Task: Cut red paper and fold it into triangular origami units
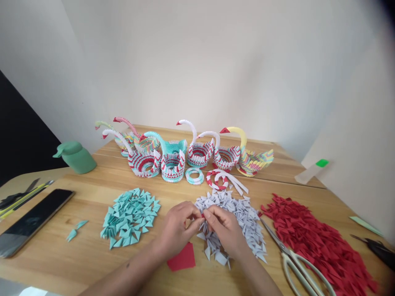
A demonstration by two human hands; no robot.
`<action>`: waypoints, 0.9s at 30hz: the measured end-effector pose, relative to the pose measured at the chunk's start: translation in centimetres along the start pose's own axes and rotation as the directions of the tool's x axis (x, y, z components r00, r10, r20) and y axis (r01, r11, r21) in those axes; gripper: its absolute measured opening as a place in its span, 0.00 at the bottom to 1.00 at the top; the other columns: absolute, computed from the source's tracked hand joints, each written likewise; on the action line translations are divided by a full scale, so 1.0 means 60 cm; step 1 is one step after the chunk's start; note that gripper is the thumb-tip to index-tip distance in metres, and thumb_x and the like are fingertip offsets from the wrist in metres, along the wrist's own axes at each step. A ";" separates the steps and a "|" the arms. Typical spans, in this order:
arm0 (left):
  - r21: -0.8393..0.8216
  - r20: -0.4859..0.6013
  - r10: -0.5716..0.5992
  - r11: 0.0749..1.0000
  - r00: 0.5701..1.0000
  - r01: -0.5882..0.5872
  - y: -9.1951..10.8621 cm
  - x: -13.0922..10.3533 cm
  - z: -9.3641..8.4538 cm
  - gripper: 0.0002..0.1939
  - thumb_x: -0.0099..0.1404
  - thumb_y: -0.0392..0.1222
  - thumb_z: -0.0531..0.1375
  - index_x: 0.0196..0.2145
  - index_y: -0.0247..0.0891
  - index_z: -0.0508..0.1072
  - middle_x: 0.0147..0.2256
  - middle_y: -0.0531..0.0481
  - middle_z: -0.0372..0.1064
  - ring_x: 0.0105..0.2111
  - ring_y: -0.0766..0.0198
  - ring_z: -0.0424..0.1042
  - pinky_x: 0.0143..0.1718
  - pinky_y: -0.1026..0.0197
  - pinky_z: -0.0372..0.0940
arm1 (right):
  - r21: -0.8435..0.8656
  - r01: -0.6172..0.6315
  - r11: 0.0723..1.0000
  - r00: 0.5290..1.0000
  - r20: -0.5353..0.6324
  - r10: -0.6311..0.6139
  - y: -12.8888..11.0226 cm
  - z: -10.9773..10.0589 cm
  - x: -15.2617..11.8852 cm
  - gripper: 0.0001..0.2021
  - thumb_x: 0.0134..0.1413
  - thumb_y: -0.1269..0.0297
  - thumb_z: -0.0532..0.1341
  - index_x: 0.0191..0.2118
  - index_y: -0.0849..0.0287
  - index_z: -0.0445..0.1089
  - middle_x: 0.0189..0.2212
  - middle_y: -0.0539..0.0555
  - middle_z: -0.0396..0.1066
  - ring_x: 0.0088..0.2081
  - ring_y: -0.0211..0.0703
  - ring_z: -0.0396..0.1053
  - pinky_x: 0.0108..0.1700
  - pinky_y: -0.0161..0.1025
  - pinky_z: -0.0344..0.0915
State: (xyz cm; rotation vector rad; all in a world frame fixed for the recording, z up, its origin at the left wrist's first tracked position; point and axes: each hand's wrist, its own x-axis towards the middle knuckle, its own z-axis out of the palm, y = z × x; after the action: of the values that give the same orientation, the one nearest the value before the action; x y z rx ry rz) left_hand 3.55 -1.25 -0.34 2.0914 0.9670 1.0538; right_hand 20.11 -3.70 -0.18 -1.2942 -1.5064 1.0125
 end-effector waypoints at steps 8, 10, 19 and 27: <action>-0.330 0.198 -0.317 0.870 0.928 0.368 -0.011 0.007 -0.001 0.11 0.61 0.43 0.58 0.25 0.35 0.66 0.22 0.56 0.59 0.23 0.70 0.56 0.24 0.67 0.52 | -0.129 0.030 0.991 0.999 0.025 -0.028 0.008 0.001 0.000 0.21 0.62 0.51 0.52 0.22 0.57 0.62 0.17 0.46 0.62 0.23 0.37 0.62 0.28 0.33 0.58; -0.388 0.195 -0.334 0.837 0.922 0.386 -0.016 0.006 -0.002 0.12 0.61 0.44 0.58 0.25 0.35 0.65 0.22 0.56 0.58 0.23 0.70 0.54 0.24 0.67 0.51 | -0.092 0.014 0.996 1.000 0.022 -0.012 0.010 -0.002 0.002 0.23 0.63 0.49 0.50 0.21 0.58 0.62 0.17 0.47 0.62 0.23 0.37 0.61 0.29 0.34 0.58; -0.514 0.185 -0.310 0.778 0.932 0.361 -0.020 0.007 0.000 0.13 0.59 0.47 0.59 0.25 0.35 0.66 0.21 0.56 0.58 0.23 0.70 0.56 0.25 0.67 0.52 | -0.003 -0.064 0.998 0.997 0.052 0.064 0.012 -0.001 0.004 0.14 0.54 0.52 0.61 0.31 0.59 0.71 0.21 0.47 0.65 0.25 0.38 0.63 0.28 0.33 0.60; -0.221 0.149 -0.169 0.955 0.974 0.200 -0.014 0.005 -0.001 0.11 0.66 0.40 0.54 0.27 0.36 0.69 0.25 0.52 0.67 0.28 0.65 0.65 0.32 0.66 0.58 | -0.324 0.192 0.926 0.980 0.008 -0.200 0.015 -0.008 0.004 0.13 0.61 0.59 0.55 0.27 0.57 0.68 0.22 0.49 0.68 0.26 0.39 0.65 0.31 0.34 0.60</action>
State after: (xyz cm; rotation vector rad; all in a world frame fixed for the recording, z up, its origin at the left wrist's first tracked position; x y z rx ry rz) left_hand 3.34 -0.52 -0.81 1.8134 0.9073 0.8802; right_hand 20.80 -3.34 -0.90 -1.3389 -1.7966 0.6340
